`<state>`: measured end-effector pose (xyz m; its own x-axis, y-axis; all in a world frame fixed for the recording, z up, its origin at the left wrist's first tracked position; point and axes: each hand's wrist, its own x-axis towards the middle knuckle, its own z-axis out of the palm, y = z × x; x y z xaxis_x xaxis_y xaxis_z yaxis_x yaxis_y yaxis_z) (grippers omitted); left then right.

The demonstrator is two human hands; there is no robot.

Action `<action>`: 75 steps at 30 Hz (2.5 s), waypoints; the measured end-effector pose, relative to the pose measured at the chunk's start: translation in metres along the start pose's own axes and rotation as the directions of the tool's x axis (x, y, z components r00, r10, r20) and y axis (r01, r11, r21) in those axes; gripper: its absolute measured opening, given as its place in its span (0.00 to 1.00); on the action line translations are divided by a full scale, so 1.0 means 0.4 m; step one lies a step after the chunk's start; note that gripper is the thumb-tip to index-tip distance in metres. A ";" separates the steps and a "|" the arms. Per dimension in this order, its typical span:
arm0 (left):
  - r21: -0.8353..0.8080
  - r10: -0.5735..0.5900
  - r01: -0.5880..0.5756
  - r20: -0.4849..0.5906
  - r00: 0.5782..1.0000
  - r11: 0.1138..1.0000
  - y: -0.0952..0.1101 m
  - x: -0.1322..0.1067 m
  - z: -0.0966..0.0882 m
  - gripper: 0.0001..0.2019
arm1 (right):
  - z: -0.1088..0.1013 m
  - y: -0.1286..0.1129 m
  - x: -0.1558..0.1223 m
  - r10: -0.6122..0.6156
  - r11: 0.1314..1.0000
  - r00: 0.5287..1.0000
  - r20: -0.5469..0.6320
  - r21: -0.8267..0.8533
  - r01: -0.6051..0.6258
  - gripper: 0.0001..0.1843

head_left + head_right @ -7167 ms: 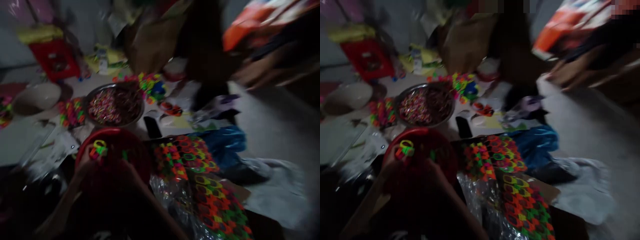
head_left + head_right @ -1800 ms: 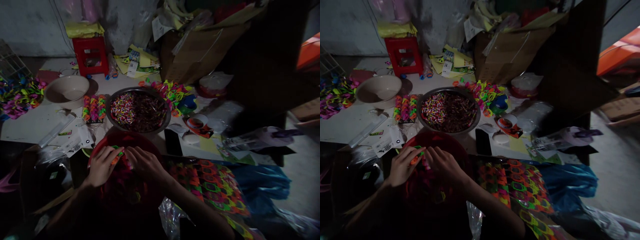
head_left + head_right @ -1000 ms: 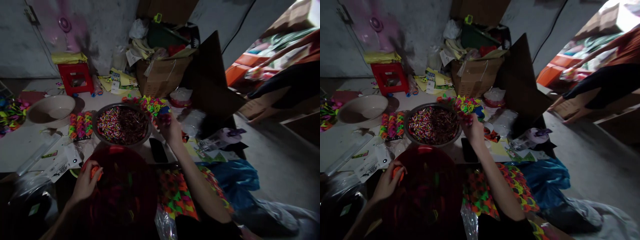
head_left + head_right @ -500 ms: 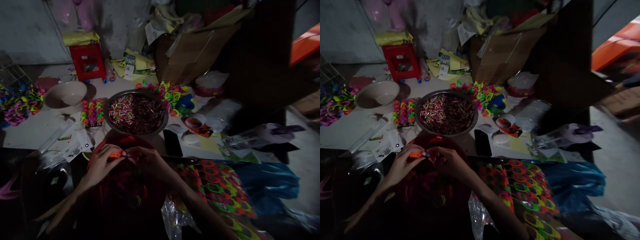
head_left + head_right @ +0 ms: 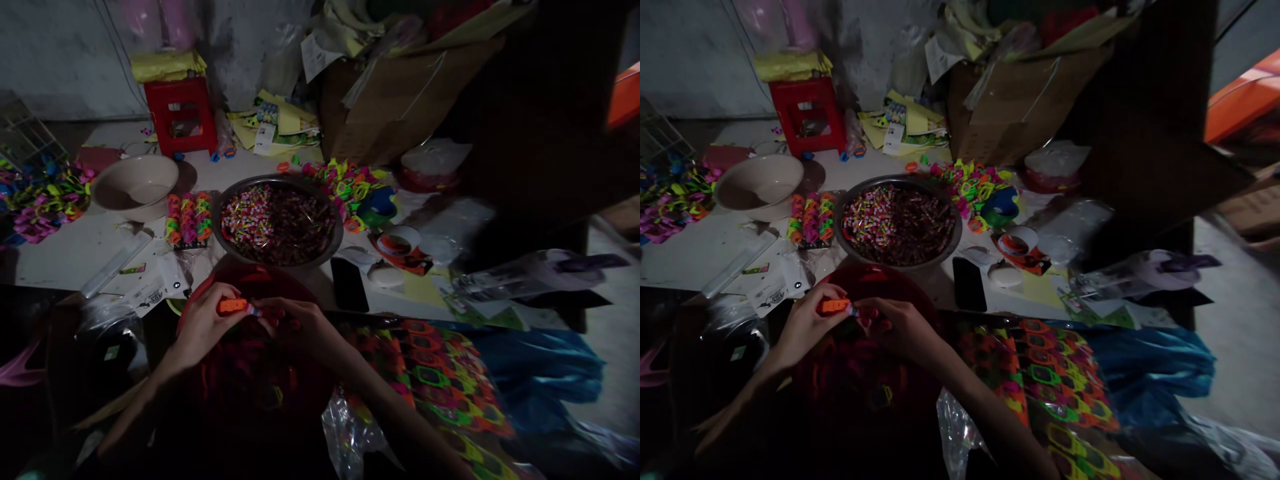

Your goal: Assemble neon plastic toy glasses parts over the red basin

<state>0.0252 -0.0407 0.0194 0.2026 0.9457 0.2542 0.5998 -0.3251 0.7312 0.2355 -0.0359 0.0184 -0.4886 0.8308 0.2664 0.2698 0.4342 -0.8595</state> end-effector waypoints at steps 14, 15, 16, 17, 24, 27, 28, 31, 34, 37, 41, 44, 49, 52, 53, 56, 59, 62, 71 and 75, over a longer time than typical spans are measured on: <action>-0.171 0.148 -0.118 0.176 0.973 0.978 -0.006 -0.023 -0.020 0.09 | -0.006 0.010 0.002 0.079 0.997 0.996 -0.027 -0.004 -0.080 0.13; -0.181 0.143 -0.115 0.153 0.978 0.977 -0.008 -0.025 -0.021 0.07 | -0.010 0.005 0.003 0.093 0.995 0.995 -0.033 -0.018 -0.094 0.13; -0.173 0.143 -0.119 0.133 0.981 0.978 -0.009 -0.026 -0.020 0.06 | -0.012 -0.002 0.004 0.106 0.994 0.994 -0.038 -0.028 -0.108 0.13; -0.149 0.151 -0.133 0.115 0.982 0.980 -0.010 -0.027 -0.020 0.06 | -0.014 -0.010 0.004 0.117 0.992 0.992 -0.046 -0.034 -0.119 0.12; 0.095 0.237 -0.249 0.116 0.964 0.964 0.013 -0.023 -0.029 0.06 | -0.001 -0.053 -0.011 0.099 0.995 0.995 0.019 -0.003 -0.099 0.14; 0.177 0.249 -0.262 0.093 0.964 0.949 0.021 -0.024 -0.032 0.07 | 0.003 -0.054 -0.017 0.084 0.996 0.996 0.026 -0.019 -0.084 0.17; 0.203 0.256 -0.268 0.083 0.963 0.942 0.022 -0.024 -0.032 0.08 | 0.002 -0.054 -0.018 0.086 0.996 0.996 0.024 -0.025 -0.085 0.18; 0.290 0.286 -0.298 0.084 0.954 0.909 0.022 -0.026 -0.032 0.10 | -0.006 -0.060 -0.015 0.098 0.994 0.995 0.032 -0.051 -0.096 0.18; 0.363 0.324 -0.347 0.124 0.938 0.865 0.024 -0.026 -0.036 0.09 | -0.017 -0.069 -0.010 0.105 0.991 0.991 0.082 -0.089 -0.097 0.20; 0.438 0.358 -0.394 0.165 0.919 0.808 0.032 -0.024 -0.046 0.10 | -0.024 -0.072 -0.007 0.123 0.987 0.984 0.129 -0.116 -0.109 0.22; 0.543 0.396 -0.477 0.267 0.878 0.691 0.037 -0.021 -0.040 0.10 | -0.026 -0.071 0.000 0.167 0.986 0.975 0.150 -0.034 -0.164 0.15; 0.499 0.489 -0.593 0.336 0.805 0.632 0.035 -0.026 -0.009 0.10 | -0.026 -0.072 0.016 0.227 0.967 0.968 0.108 0.091 -0.237 0.05; 0.423 0.448 -0.495 0.212 0.868 0.759 0.032 -0.035 0.023 0.14 | -0.034 -0.072 0.030 0.251 0.946 0.968 -0.023 0.217 -0.240 0.10; 0.402 0.334 -0.370 0.158 0.929 0.838 0.027 -0.032 0.013 0.13 | -0.045 -0.071 0.017 0.249 0.941 0.968 0.005 0.234 -0.243 0.10; 0.396 0.310 -0.343 0.148 0.939 0.852 0.024 -0.030 0.009 0.12 | -0.047 -0.070 0.012 0.248 0.940 0.968 0.041 0.231 -0.251 0.10; 0.401 0.290 -0.322 0.140 0.947 0.858 0.019 -0.026 0.001 0.09 | -0.047 -0.071 0.001 0.228 0.947 0.965 0.130 0.202 -0.251 0.09; 0.411 0.293 -0.334 0.161 0.943 0.848 0.021 -0.024 -0.001 0.08 | -0.040 -0.071 0.001 0.218 0.951 0.967 0.134 0.193 -0.241 0.09; 0.397 0.281 -0.329 0.174 0.944 0.857 0.028 -0.024 -0.003 0.08 | -0.034 -0.069 0.004 0.228 0.946 0.969 0.097 0.214 -0.244 0.10; 0.497 0.420 -0.463 0.203 0.885 0.734 0.023 -0.028 -0.012 0.10 | -0.009 -0.064 -0.003 0.204 0.891 0.975 0.090 0.395 -0.223 0.13; 0.511 0.368 -0.422 0.209 0.906 0.749 0.007 -0.031 0.001 0.10 | 0.014 -0.040 -0.005 0.221 0.895 0.974 0.041 0.388 -0.219 0.13</action>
<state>0.0247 -0.0533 0.0180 0.5664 0.7378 0.3672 0.7590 -0.6406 0.1165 0.2276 -0.0464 0.0292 -0.4505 0.8912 0.0518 0.0268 0.0715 -0.9971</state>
